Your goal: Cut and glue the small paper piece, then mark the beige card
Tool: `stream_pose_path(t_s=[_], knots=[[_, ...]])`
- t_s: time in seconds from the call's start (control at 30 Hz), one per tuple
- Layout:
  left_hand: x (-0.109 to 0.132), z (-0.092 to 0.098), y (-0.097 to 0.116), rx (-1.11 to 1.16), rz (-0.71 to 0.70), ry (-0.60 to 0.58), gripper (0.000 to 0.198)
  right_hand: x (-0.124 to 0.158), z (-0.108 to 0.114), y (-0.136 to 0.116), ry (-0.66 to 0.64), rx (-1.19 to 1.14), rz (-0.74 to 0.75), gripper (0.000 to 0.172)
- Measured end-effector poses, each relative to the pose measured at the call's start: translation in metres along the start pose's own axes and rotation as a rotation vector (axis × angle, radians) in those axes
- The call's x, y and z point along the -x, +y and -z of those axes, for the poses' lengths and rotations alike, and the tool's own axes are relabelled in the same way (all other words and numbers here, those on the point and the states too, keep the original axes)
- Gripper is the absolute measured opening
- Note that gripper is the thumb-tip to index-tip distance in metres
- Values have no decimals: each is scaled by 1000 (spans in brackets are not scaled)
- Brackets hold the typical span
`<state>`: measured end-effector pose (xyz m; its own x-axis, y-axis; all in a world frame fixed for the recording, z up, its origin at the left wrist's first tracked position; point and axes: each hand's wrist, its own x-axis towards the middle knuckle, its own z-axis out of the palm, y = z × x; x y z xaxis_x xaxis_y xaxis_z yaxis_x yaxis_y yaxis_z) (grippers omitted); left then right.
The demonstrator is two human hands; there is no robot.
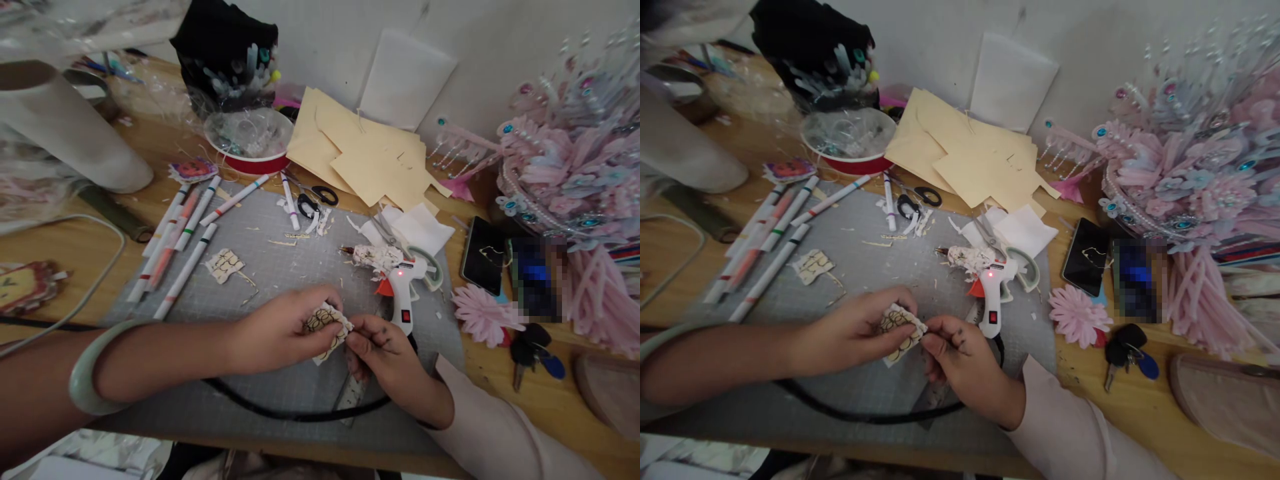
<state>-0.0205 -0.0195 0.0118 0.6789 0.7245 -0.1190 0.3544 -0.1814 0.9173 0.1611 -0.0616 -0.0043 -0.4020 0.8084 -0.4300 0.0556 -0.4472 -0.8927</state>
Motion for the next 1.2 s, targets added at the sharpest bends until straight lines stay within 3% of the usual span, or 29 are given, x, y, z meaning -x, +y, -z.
stream_pose_path(t_s=[0.5, 0.77, 1.03, 1.2], knots=[[0, -1, 0, -10, -12, 57, 9, 0, -2, -1, -49, 42, 28, 31], [2, -3, -3, -171, -30, 73, 10, 1, -1, -2, -45, 34, 42, 29], [6, -7, -6, -422, -232, 104, 6, 1, -2, -6, -39, 48, 4, 30], [6, -8, -8, -455, -300, 102, 5, 1, -2, -8, -47, 57, 11, 24]])
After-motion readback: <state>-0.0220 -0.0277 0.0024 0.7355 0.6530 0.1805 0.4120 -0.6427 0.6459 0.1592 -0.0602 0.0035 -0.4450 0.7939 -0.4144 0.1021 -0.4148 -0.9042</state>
